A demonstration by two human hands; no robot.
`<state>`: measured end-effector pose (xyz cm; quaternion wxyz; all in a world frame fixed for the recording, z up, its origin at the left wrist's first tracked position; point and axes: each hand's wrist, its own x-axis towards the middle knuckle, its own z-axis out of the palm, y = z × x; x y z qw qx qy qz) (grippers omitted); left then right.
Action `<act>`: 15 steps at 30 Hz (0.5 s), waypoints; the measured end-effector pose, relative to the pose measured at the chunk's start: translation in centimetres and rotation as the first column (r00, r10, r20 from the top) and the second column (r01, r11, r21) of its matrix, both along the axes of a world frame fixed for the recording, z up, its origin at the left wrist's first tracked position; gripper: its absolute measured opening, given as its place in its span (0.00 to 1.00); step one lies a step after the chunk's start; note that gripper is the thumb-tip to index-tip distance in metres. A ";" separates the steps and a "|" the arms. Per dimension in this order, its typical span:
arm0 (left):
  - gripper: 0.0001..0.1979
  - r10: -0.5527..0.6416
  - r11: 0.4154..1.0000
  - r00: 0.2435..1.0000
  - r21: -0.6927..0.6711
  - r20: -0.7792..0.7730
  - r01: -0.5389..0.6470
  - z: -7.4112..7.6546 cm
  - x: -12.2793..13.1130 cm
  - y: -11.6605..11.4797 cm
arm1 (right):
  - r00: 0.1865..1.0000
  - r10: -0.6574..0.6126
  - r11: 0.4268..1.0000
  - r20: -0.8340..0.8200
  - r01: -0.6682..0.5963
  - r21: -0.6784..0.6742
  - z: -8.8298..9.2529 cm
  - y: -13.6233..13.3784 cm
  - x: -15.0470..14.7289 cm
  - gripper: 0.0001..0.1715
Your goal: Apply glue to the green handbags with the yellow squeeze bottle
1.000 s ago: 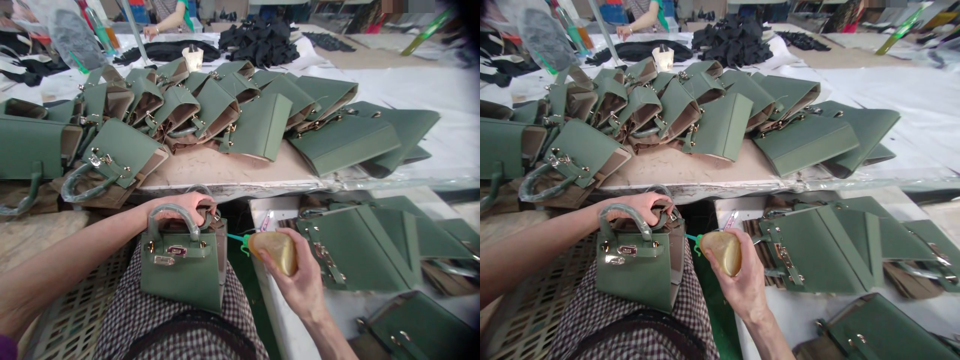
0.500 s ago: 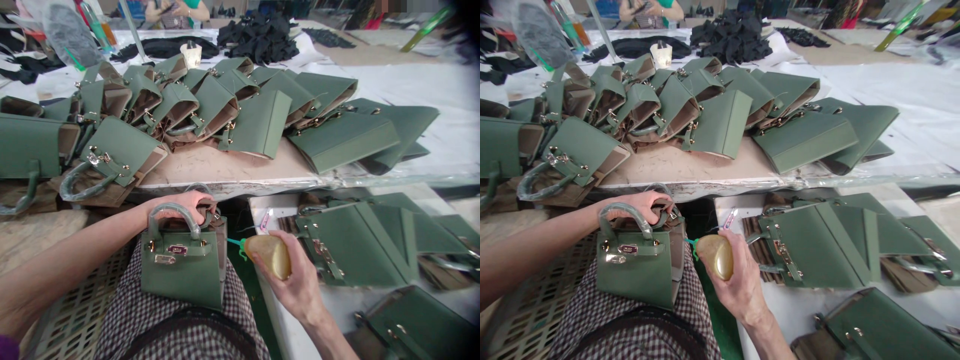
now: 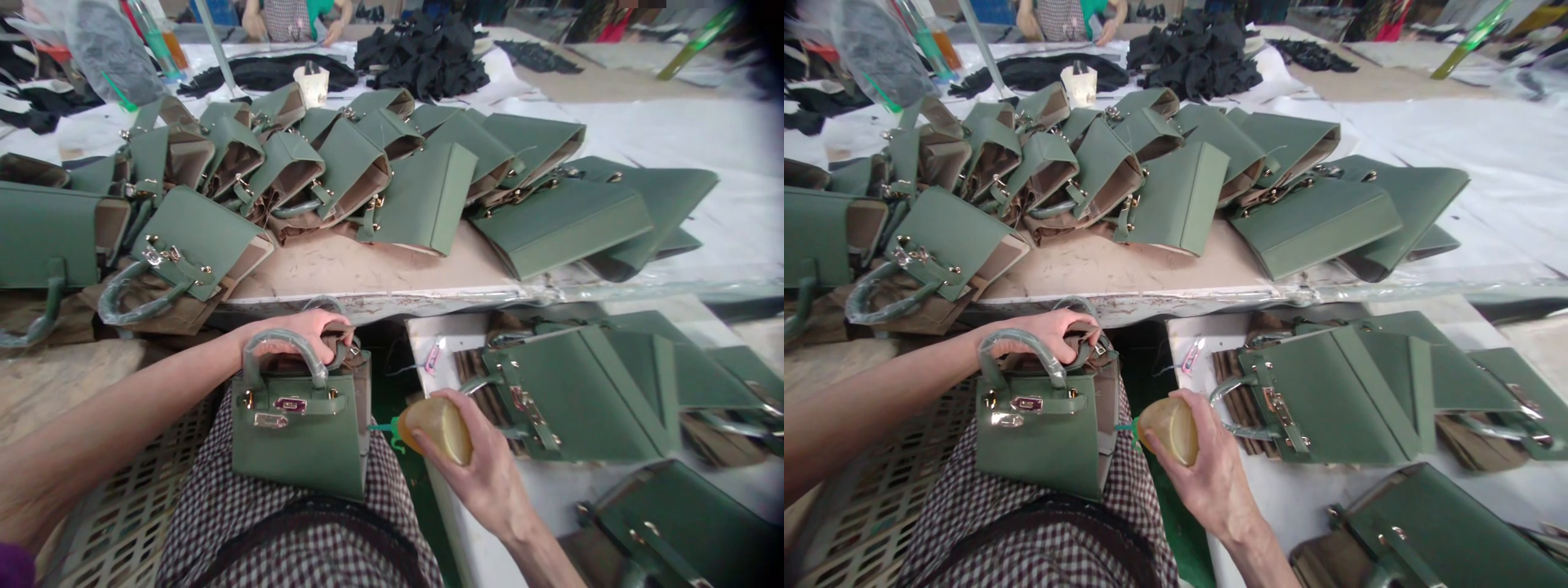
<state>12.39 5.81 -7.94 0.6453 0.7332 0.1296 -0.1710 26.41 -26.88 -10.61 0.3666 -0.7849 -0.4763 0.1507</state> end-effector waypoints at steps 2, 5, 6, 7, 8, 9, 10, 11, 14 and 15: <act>0.17 -0.006 1.000 1.000 0.007 -0.001 0.006 0.1 0.1 0.0 | 0.999 -0.052 0.998 0.003 0.052 0.024 0.0 0.0 0.1 0.26; 0.17 -0.009 1.000 1.000 0.030 -0.012 0.009 0.2 0.2 -0.1 | 0.987 -0.153 0.984 0.049 0.147 0.101 0.0 0.5 0.1 0.27; 0.17 -0.010 1.000 1.000 0.029 -0.015 0.010 0.1 0.1 -0.1 | 0.982 -0.180 0.977 0.061 0.171 0.123 0.0 0.6 0.1 0.28; 0.16 -0.007 1.000 1.000 0.022 -0.015 0.008 0.1 0.1 -0.2 | 0.977 -0.200 0.972 0.069 0.189 0.141 -0.1 0.8 0.1 0.28; 0.16 -0.004 1.000 1.000 0.012 -0.013 0.004 0.1 0.1 -0.2 | 0.975 -0.211 0.968 0.072 0.199 0.151 -0.1 1.0 0.1 0.29; 0.16 0.002 1.000 1.000 0.002 -0.008 -0.002 0.0 0.0 -0.2 | 0.974 -0.213 0.967 0.072 0.200 0.154 -0.2 1.1 0.1 0.29; 0.16 0.008 1.000 1.000 -0.002 -0.003 -0.008 0.0 0.0 -0.3 | 0.976 -0.209 0.969 0.068 0.197 0.150 -0.3 1.1 0.1 0.29; 0.16 0.013 1.000 1.000 0.000 0.001 -0.013 -0.1 0.0 -0.3 | 0.978 -0.198 0.973 0.061 0.188 0.137 -0.4 1.1 0.1 0.29; 0.16 0.019 1.000 1.000 0.015 0.006 -0.019 -0.4 -0.1 -0.4 | 0.986 -0.164 0.983 0.025 0.161 0.087 -0.7 0.9 0.1 0.28; 0.16 0.022 1.000 1.000 0.015 0.005 -0.022 -0.4 -0.1 -0.4 | 0.988 -0.152 0.986 0.009 0.151 0.071 -0.8 0.7 0.1 0.28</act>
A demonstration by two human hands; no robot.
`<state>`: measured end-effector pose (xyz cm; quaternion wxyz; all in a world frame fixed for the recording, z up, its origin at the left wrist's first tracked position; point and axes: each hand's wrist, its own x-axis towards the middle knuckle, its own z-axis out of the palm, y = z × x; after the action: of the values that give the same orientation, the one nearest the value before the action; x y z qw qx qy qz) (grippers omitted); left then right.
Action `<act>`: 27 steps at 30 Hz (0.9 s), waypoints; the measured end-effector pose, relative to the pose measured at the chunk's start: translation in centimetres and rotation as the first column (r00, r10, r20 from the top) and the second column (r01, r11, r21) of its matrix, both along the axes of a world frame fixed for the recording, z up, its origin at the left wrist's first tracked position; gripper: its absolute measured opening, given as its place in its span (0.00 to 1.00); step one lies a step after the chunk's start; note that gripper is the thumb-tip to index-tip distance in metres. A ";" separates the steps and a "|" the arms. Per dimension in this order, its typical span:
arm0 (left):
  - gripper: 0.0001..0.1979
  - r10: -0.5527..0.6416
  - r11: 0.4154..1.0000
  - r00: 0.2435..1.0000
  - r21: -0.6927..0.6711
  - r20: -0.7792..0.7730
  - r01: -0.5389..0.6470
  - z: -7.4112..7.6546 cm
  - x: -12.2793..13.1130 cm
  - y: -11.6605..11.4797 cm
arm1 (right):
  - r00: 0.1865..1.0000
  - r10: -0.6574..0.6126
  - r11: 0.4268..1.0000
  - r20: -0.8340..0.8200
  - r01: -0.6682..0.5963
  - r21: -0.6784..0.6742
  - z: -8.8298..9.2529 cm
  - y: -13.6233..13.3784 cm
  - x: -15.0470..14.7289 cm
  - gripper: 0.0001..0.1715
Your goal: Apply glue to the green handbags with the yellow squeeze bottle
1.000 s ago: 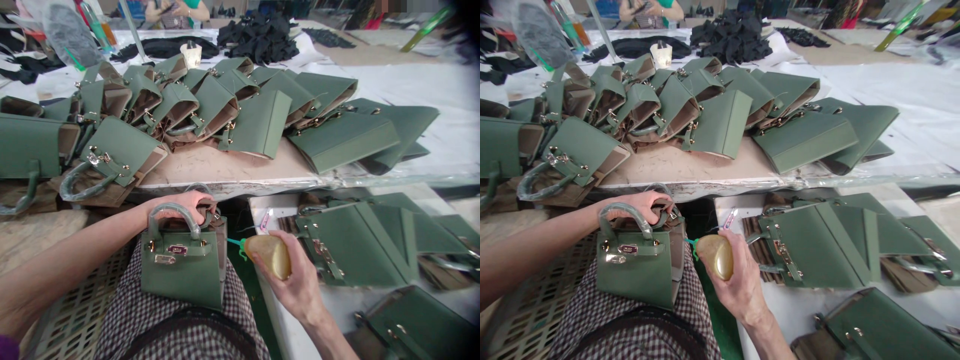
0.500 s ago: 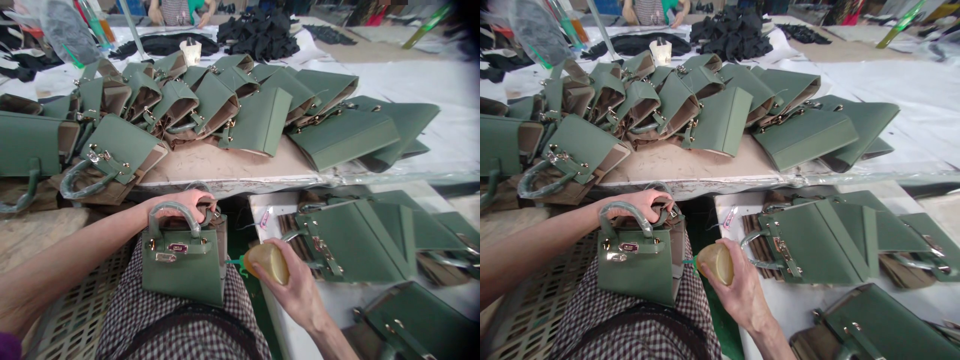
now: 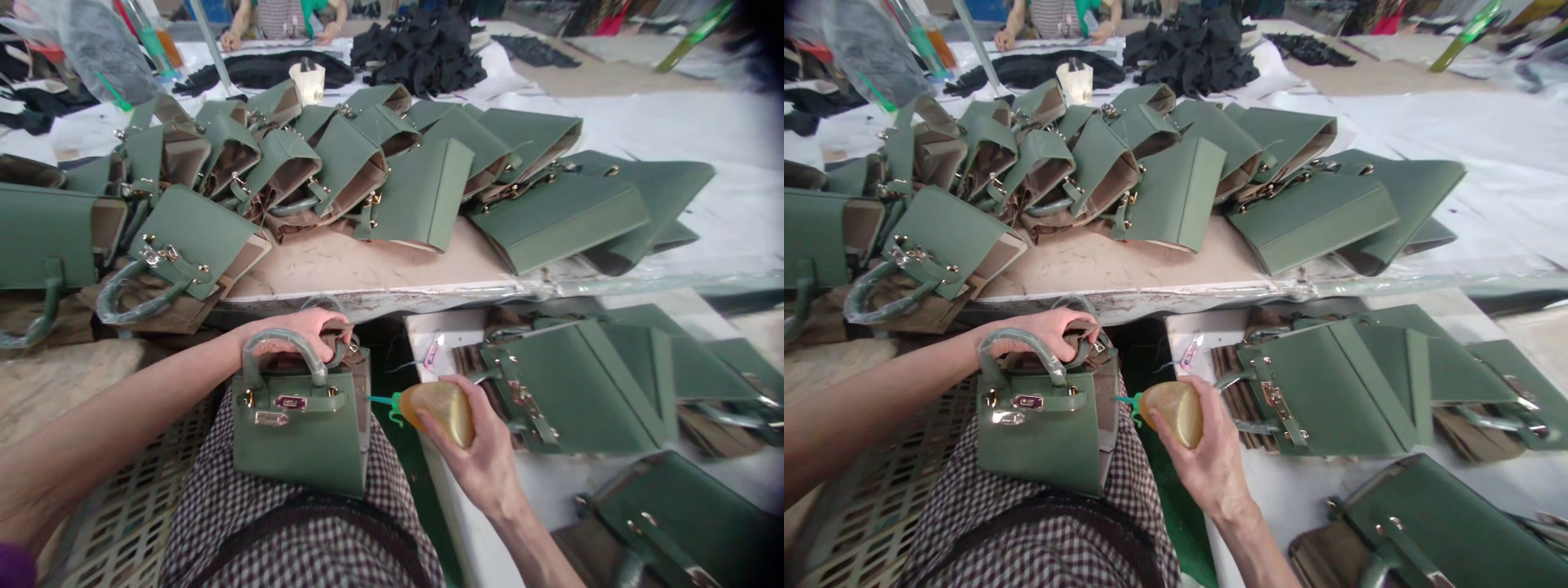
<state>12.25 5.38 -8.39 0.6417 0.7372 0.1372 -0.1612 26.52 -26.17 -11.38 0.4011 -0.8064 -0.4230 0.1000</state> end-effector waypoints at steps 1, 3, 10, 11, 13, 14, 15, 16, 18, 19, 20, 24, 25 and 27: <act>0.16 0.001 1.000 1.000 -0.002 -0.002 -0.001 -0.1 0.0 0.0 | 1.000 0.014 1.000 -0.021 -0.015 -0.011 -0.1 -0.2 0.0 0.27; 0.16 0.000 1.000 1.000 -0.005 -0.004 0.000 -0.2 0.0 0.0 | 0.997 0.042 0.999 -0.059 -0.044 -0.025 -0.3 -0.6 -0.2 0.27; 0.16 -0.020 1.000 1.000 0.015 0.012 0.020 0.1 0.0 0.1 | 0.978 0.059 0.991 -0.198 -0.082 -0.106 0.3 -1.6 -0.8 0.25; 0.16 -0.023 1.000 1.000 0.007 0.006 0.023 0.1 0.0 0.1 | 0.973 0.051 0.989 -0.224 -0.080 -0.122 0.6 -1.6 -0.9 0.26; 0.16 -0.024 1.000 1.000 0.001 0.000 0.024 0.2 0.1 0.0 | 0.961 0.031 0.984 -0.276 -0.079 -0.163 1.3 -1.4 -0.8 0.26; 0.16 -0.026 1.000 1.000 0.001 -0.001 0.026 0.2 0.1 -0.1 | 0.954 0.023 0.979 -0.299 -0.082 -0.187 1.6 -1.3 -0.7 0.26; 0.16 -0.030 1.000 1.000 -0.002 -0.001 0.030 0.2 0.1 -0.2 | 0.947 0.015 0.974 -0.321 -0.086 -0.209 1.8 -1.2 -0.6 0.26; 0.16 -0.034 0.999 0.999 -0.008 0.001 0.034 0.2 0.2 -0.3 | 0.940 0.007 0.969 -0.340 -0.090 -0.229 2.0 -1.1 -0.5 0.27; 0.17 -0.040 0.999 0.999 -0.021 0.007 0.040 0.2 0.2 -0.5 | 0.934 -0.015 0.968 -0.358 -0.077 -0.241 1.9 -1.1 -0.5 0.29; 0.17 -0.038 0.999 0.999 -0.027 0.010 0.038 0.2 0.1 -0.6 | 0.935 -0.023 0.971 -0.354 -0.063 -0.230 1.8 -1.1 -0.5 0.30; 0.17 -0.033 0.999 0.999 -0.030 0.013 0.033 0.2 0.1 -0.7 | 0.939 -0.028 0.976 -0.342 -0.048 -0.213 1.7 -1.2 -0.5 0.30; 0.17 -0.030 0.999 1.000 -0.025 0.005 0.030 0.5 0.0 -0.8 | 0.956 -0.001 0.981 -0.293 -0.056 -0.187 1.8 -1.6 -0.8 0.30; 0.17 -0.038 0.999 0.999 -0.015 -0.001 0.038 0.7 0.0 -0.8 | 0.954 0.008 0.976 -0.301 -0.072 -0.204 2.0 -1.6 -0.8 0.29; 0.18 -0.053 0.999 0.998 0.009 -0.019 0.054 1.3 -0.2 -0.7 | 0.941 -0.001 0.967 -0.338 -0.085 -0.238 2.5 -1.7 -0.6 0.28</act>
<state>12.05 4.68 -7.07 0.6324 0.7420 0.1242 -0.1846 25.88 -27.82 -8.89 0.3604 -0.8122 -0.3498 0.2968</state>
